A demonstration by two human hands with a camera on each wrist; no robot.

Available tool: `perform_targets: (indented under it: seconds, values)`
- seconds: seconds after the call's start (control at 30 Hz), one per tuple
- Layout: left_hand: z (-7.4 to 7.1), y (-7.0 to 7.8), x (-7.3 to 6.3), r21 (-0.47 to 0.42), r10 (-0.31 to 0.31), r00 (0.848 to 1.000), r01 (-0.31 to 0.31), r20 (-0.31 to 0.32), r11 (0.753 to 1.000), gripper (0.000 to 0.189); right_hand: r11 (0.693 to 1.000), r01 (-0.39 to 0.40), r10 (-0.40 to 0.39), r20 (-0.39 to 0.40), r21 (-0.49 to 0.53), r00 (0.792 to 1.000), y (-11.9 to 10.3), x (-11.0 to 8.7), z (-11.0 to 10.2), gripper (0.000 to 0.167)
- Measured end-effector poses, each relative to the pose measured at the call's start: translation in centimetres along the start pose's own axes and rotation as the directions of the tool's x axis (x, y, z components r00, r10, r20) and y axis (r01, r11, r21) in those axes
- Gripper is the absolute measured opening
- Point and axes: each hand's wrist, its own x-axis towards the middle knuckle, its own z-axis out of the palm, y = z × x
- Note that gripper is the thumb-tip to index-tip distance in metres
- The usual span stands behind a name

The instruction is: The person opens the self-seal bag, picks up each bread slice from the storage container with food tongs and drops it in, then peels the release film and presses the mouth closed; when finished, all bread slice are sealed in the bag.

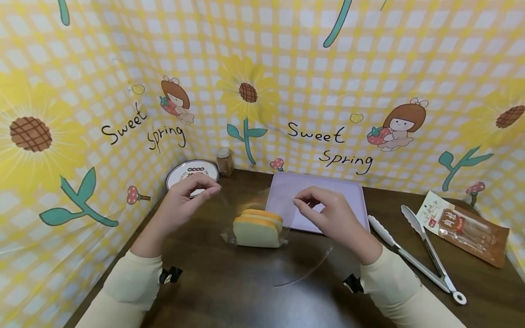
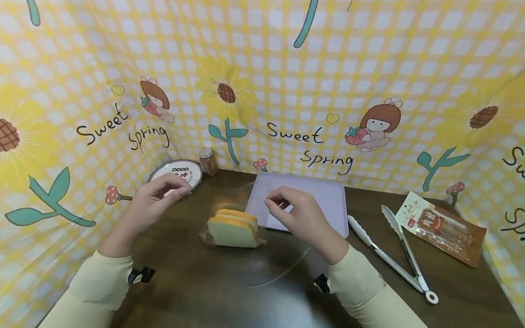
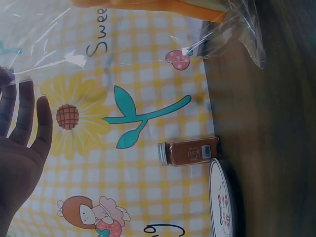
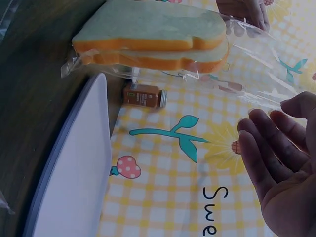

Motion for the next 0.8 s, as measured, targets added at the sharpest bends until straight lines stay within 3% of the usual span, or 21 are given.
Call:
perform_targets:
  seconds: [0.57,0.8]
  values:
    - [-0.1,-0.5,-0.5,-0.076,-0.049,0.999,0.047,-0.022,0.996,0.012,0.998,0.010,-0.007,-0.053,0.067,0.999,-0.3,0.4,0.3,0.010]
    - [-0.7,-0.5,-1.0,-0.121,-0.056,0.998,0.058,0.017,0.991,0.013,0.994,0.002,0.006,-0.070,0.113,0.998,0.3,-0.1,0.3,0.012]
